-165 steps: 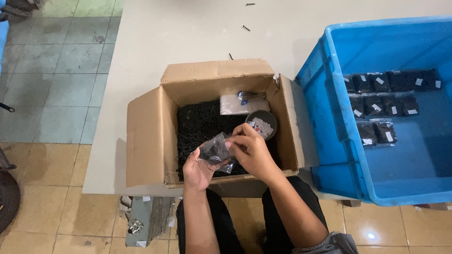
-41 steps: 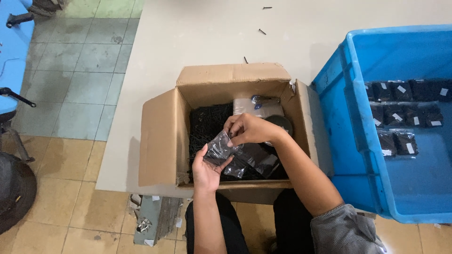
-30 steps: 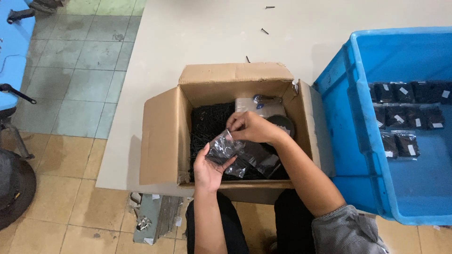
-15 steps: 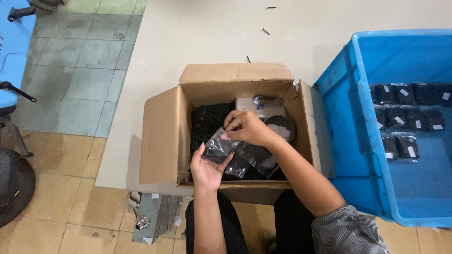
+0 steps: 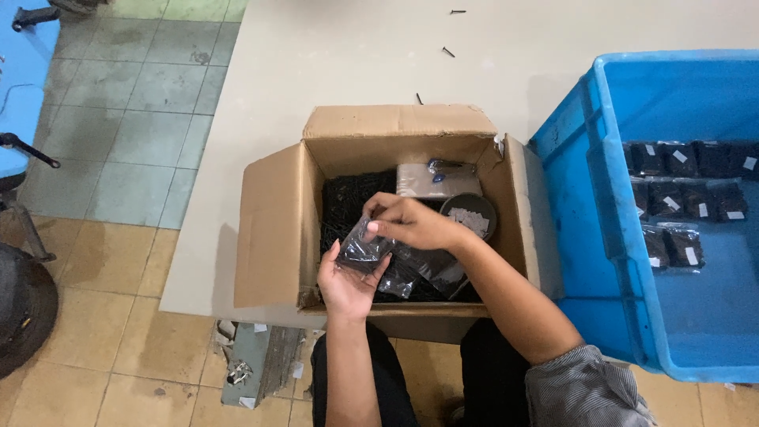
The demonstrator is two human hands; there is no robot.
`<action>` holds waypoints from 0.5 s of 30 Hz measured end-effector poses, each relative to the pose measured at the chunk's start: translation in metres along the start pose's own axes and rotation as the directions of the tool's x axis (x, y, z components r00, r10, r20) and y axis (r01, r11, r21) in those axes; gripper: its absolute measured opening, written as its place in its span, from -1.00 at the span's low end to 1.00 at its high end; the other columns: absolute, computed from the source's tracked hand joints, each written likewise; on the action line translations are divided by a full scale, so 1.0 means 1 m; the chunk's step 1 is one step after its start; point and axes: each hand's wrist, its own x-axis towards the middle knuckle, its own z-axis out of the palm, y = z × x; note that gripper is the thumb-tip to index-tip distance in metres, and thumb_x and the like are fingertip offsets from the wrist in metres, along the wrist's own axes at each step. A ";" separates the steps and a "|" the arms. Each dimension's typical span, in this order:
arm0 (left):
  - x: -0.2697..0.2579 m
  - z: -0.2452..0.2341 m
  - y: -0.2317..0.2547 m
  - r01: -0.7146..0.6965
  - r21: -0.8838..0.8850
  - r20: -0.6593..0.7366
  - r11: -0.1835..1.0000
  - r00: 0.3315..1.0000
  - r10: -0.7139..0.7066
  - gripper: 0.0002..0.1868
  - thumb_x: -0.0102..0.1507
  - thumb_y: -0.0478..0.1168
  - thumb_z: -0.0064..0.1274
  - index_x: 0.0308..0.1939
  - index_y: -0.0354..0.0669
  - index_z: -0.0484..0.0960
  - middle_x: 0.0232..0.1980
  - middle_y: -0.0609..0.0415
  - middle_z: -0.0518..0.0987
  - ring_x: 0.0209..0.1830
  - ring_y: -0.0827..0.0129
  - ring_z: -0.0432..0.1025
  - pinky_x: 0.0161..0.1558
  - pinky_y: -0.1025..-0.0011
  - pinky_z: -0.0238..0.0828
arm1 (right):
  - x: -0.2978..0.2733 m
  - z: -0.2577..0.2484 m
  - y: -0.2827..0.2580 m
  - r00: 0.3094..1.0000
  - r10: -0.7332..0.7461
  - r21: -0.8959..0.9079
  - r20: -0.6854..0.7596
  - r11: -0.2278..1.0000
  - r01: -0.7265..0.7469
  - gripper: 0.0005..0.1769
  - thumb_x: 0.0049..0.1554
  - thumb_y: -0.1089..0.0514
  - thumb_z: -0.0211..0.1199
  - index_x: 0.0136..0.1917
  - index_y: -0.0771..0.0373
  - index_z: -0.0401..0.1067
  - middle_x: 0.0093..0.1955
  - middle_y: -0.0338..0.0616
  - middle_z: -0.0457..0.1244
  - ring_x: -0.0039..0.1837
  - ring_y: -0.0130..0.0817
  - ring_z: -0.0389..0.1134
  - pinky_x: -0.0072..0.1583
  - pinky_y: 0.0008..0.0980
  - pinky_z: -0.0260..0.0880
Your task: The person repeatedly picks small black objects from a cardboard box and places them into a clear plastic bag held in the left hand. The person continues this process throughout the clip, filling the bag with the small items.
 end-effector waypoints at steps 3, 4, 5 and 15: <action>0.013 -0.018 0.001 -0.014 -0.060 -0.012 0.998 1.000 0.013 -0.50 0.30 0.17 0.29 0.19 -0.01 0.78 0.28 -0.15 0.79 0.27 -0.11 0.68 0.28 -0.26 0.70 | -0.001 0.004 0.005 1.000 -0.018 0.045 -0.010 0.999 0.018 -0.59 0.44 -0.04 0.34 -0.01 0.34 0.74 0.26 0.27 0.45 0.20 0.07 0.49 0.22 0.05 0.52; 0.008 -0.014 0.001 -0.014 -0.062 -0.012 0.998 1.000 0.014 -0.50 0.30 0.17 0.29 0.19 -0.01 0.78 0.28 -0.15 0.79 0.27 -0.11 0.68 0.28 -0.26 0.70 | 0.001 0.004 0.015 1.000 -0.018 0.045 -0.009 0.999 0.018 -0.59 0.44 -0.04 0.34 -0.01 0.34 0.74 0.26 0.27 0.45 0.20 0.07 0.49 0.22 0.05 0.52; 0.003 -0.010 0.000 -0.027 -0.111 0.017 0.993 0.999 0.029 -0.47 0.30 0.20 0.27 0.21 -0.02 0.76 0.27 -0.16 0.79 0.26 -0.13 0.67 0.23 -0.23 0.73 | 0.003 0.002 0.025 0.997 0.005 0.119 -0.083 0.993 0.005 -0.54 0.45 -0.11 0.30 0.01 0.30 0.76 0.22 0.19 0.45 0.20 -0.04 0.48 0.21 -0.04 0.54; 0.014 -0.045 0.006 0.095 -0.400 0.476 0.912 0.872 0.117 -0.24 0.37 0.38 0.12 0.49 0.03 0.66 0.43 -0.06 0.73 0.39 -0.15 0.60 0.12 -0.06 0.72 | 0.004 0.021 0.179 0.851 0.446 -0.275 -0.277 0.812 -0.515 -0.75 0.25 0.10 0.48 -0.16 0.33 0.73 -0.27 0.09 0.49 -0.20 0.00 0.54 -0.12 -0.06 0.48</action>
